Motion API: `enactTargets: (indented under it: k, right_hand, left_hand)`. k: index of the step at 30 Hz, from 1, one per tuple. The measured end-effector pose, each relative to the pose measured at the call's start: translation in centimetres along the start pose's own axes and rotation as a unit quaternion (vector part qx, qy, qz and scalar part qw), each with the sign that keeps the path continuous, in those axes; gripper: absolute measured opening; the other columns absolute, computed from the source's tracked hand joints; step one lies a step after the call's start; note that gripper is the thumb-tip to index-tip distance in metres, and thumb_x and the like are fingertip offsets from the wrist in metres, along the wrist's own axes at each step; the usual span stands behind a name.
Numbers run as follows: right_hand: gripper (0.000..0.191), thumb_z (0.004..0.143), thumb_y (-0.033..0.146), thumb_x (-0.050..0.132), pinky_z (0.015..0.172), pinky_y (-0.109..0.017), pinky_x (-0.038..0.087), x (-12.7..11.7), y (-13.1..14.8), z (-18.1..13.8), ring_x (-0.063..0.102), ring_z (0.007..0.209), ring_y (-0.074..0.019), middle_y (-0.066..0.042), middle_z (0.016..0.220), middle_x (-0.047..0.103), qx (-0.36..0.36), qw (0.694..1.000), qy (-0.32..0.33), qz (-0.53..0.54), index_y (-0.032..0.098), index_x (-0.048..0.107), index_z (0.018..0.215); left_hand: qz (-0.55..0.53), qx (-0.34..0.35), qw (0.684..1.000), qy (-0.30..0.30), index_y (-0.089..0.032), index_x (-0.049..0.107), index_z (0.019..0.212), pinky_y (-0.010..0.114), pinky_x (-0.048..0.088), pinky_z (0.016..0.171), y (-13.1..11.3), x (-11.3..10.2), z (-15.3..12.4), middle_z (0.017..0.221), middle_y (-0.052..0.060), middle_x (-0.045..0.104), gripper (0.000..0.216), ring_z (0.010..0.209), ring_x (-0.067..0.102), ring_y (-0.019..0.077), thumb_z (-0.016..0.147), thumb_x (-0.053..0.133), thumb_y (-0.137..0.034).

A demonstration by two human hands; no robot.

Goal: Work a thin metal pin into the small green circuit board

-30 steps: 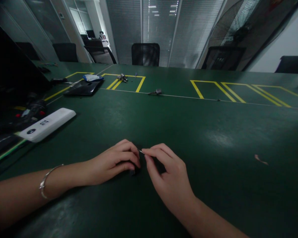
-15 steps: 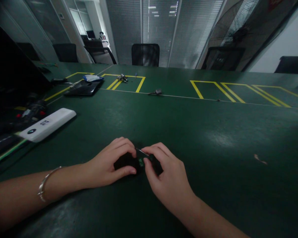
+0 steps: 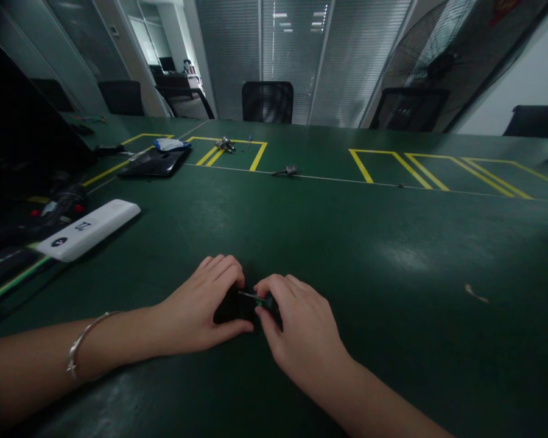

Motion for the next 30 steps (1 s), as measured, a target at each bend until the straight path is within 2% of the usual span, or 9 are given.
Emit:
enactTargets:
  k: [4, 7, 9, 12, 14, 16, 18, 21, 30]
  right_hand:
    - [0.016, 0.081, 0.013, 0.060, 0.066, -0.034, 0.052, 0.2, -0.2, -0.1, 0.064, 0.075, -0.0200, -0.003, 0.088, 0.068, -0.002, 1.000, -0.015, -0.007, 0.024, 0.060, 0.093]
    - [0.015, 0.082, 0.014, 0.061, 0.063, -0.031, 0.052, 0.2, -0.5, -0.3, 0.065, 0.075, -0.0191, -0.002, 0.090, 0.068, 0.011, 0.998, -0.043, 0.033, 0.024, 0.058, 0.092]
    - [0.012, 0.084, 0.015, 0.061, 0.066, -0.031, 0.053, 0.1, -0.7, -0.3, 0.066, 0.081, -0.0190, -0.003, 0.093, 0.068, 0.026, 0.992, -0.083, 0.088, 0.024, 0.054, 0.088]
    - [0.017, 0.085, 0.016, 0.062, 0.071, -0.030, 0.052, -0.2, -0.6, -0.4, 0.066, 0.086, -0.0180, -0.003, 0.095, 0.065, 0.017, 0.977, -0.154, 0.150, 0.024, 0.048, 0.083]
    - [0.019, 0.085, 0.014, 0.063, 0.072, -0.029, 0.052, -0.4, -0.4, -0.4, 0.065, 0.086, -0.0173, -0.002, 0.096, 0.064, -0.015, 0.970, -0.180, 0.161, 0.024, 0.047, 0.084]
    - [0.020, 0.085, 0.013, 0.064, 0.072, -0.029, 0.052, -0.5, -0.1, -0.5, 0.065, 0.087, -0.0170, -0.002, 0.097, 0.064, -0.050, 0.968, -0.182, 0.166, 0.024, 0.047, 0.084]
    - [0.021, 0.084, 0.012, 0.064, 0.071, -0.029, 0.052, -0.4, 0.0, -0.6, 0.066, 0.086, -0.0171, -0.002, 0.096, 0.064, -0.075, 0.967, -0.170, 0.171, 0.025, 0.047, 0.084]
    - [0.022, 0.084, 0.011, 0.064, 0.069, -0.028, 0.052, -0.3, 0.1, -0.6, 0.066, 0.085, -0.0171, -0.002, 0.096, 0.065, -0.086, 0.967, -0.159, 0.178, 0.025, 0.048, 0.084]
    - [0.020, 0.083, 0.011, 0.063, 0.066, -0.025, 0.052, -0.4, 0.1, -0.5, 0.068, 0.083, -0.0160, -0.001, 0.095, 0.067, -0.087, 0.970, -0.144, 0.174, 0.025, 0.048, 0.083]
  left_hand:
    - [-0.039, 0.006, 0.999, -0.003, -0.017, 0.054, 0.098, 0.042, 0.041, 0.077, 0.1, 0.2, -0.1, 0.101, 0.009, 0.056, 0.028, 0.090, 0.050, 0.0256, 0.079, 0.067, -0.033]
    - [-0.137, 0.013, 0.990, -0.022, -0.017, 0.054, 0.104, 0.037, 0.045, 0.077, 0.3, 0.4, -0.1, 0.106, 0.008, 0.054, 0.030, 0.092, 0.052, 0.0227, 0.079, 0.068, -0.024]
    - [-0.223, 0.015, 0.974, -0.034, -0.017, 0.053, 0.109, 0.034, 0.048, 0.076, 0.4, 0.6, -0.1, 0.108, 0.008, 0.054, 0.033, 0.092, 0.054, 0.0199, 0.079, 0.068, -0.020]
    - [-0.362, -0.001, 0.932, -0.029, -0.017, 0.049, 0.115, 0.034, 0.050, 0.084, 0.5, 0.8, 0.0, 0.109, 0.007, 0.057, 0.038, 0.096, 0.059, 0.0181, 0.082, 0.066, -0.013]
    - [-0.458, -0.017, 0.888, -0.013, -0.017, 0.046, 0.117, 0.036, 0.050, 0.089, 0.5, 1.0, 0.0, 0.108, 0.007, 0.060, 0.040, 0.099, 0.061, 0.0181, 0.083, 0.064, -0.009]
    - [-0.531, -0.025, 0.847, 0.008, -0.018, 0.043, 0.118, 0.036, 0.050, 0.088, 0.5, 1.2, 0.0, 0.105, 0.006, 0.062, 0.042, 0.098, 0.064, 0.0176, 0.084, 0.064, -0.008]
    - [-0.562, -0.030, 0.826, 0.031, -0.019, 0.041, 0.120, 0.034, 0.050, 0.082, 0.5, 1.4, 0.0, 0.098, 0.004, 0.065, 0.043, 0.092, 0.066, 0.0165, 0.085, 0.063, -0.007]
    - [-0.553, -0.032, 0.831, 0.054, -0.019, 0.040, 0.122, 0.031, 0.048, 0.074, 0.5, 1.5, 0.0, 0.090, 0.003, 0.065, 0.043, 0.084, 0.065, 0.0161, 0.087, 0.062, -0.010]
    - [-0.529, -0.017, 0.846, 0.062, -0.020, 0.041, 0.122, 0.027, 0.044, 0.064, 0.3, 1.5, 0.1, 0.079, -0.001, 0.060, 0.041, 0.071, 0.059, 0.0127, 0.087, 0.062, -0.012]
Point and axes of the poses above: each hand's wrist, its own z-axis towards the middle knuckle, its own x-axis out of the palm, y = z × x, the point moved 1 cm from there along z, towards the middle knuckle
